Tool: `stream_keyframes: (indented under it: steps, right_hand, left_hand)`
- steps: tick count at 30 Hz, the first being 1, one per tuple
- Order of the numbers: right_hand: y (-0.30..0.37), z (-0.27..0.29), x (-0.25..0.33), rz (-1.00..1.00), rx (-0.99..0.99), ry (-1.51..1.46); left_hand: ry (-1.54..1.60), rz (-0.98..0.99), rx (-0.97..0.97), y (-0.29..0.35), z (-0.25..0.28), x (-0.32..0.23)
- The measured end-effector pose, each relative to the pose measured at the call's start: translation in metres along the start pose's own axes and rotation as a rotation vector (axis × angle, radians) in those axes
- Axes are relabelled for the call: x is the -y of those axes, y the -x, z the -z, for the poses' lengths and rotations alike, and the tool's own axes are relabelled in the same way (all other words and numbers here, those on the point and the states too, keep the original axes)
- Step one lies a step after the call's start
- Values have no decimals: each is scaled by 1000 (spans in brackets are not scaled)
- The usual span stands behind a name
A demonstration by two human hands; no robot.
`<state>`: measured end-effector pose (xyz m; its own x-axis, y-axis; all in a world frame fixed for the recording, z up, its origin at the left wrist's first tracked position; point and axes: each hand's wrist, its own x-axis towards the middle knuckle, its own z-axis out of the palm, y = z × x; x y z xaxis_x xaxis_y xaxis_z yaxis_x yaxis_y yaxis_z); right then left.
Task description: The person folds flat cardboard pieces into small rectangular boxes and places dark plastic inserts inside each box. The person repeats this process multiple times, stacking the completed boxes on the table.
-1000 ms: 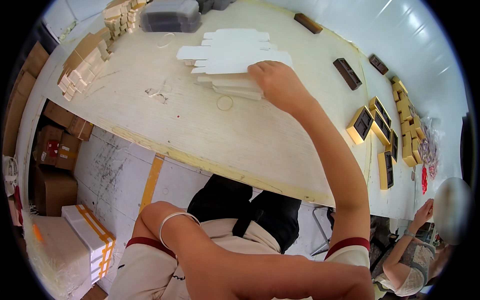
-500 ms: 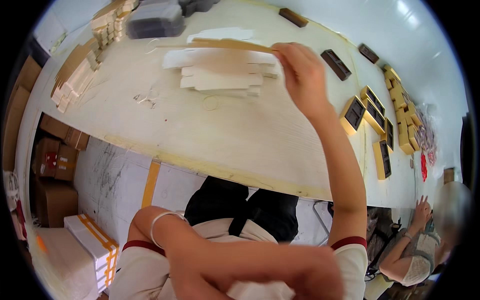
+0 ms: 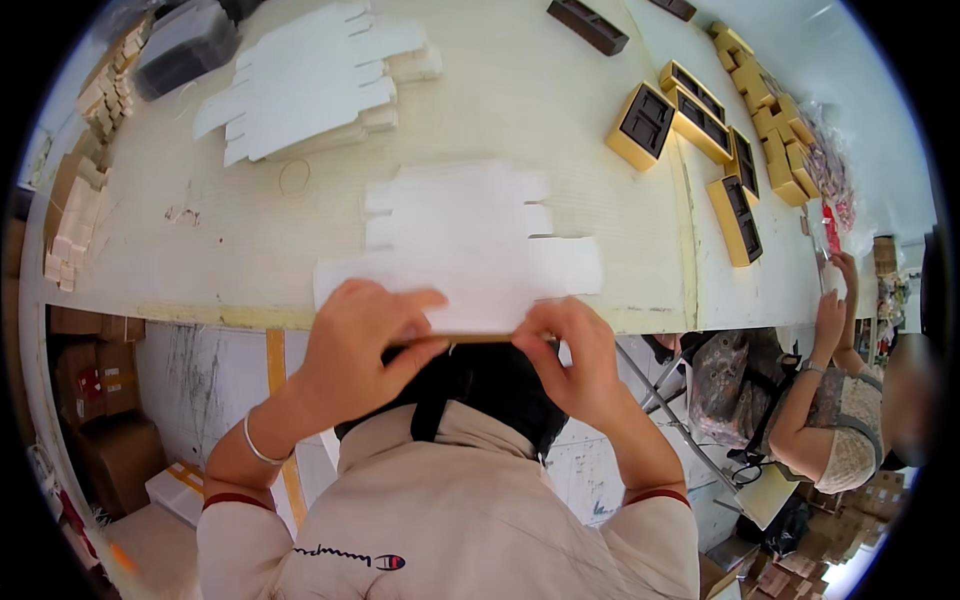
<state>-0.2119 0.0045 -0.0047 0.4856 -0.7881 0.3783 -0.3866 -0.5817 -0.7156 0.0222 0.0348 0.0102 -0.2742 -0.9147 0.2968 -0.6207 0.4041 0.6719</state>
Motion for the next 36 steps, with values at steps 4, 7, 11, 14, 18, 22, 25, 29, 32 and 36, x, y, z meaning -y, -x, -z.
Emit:
stream_keyframes:
  steps: [4, 7, 11, 14, 18, 22, 25, 29, 32, 36]
  right_hand:
    - [-16, -9, -7, -18, 27, 89]
    - [-15, -8, -6, 194, 8, 425]
    - [8, -13, -5, 342, 37, 570]
    - [18, -15, -3, 434, 50, 640]
    - [11, -14, 6, 322, 110, 544]
    - [-13, -3, 11, -11, 321, 287]
    - [-33, 6, 6, -79, 408, 147]
    - [-28, -1, 14, -343, 290, -58]
    - [-23, -18, 27, -428, 164, -618]
    - [-11, -19, 29, -175, 245, -558]
  left_hand:
    - [-345, -104, -82, -1, -11, 2]
    - [-441, -270, -48, 6, -10, 6]
    - [-593, -360, -17, 19, -17, 9]
    - [-445, -419, -46, 26, -18, 16]
    - [-387, -354, -24, 15, -18, 8]
    - [-253, -192, 140, -9, -9, 5]
    - [-237, -192, 155, -24, -7, 13]
    - [-422, -102, -69, -26, 6, -6]
    - [-90, 127, 140, -22, 10, -15]
    - [-117, 149, 169, -33, 10, -3]
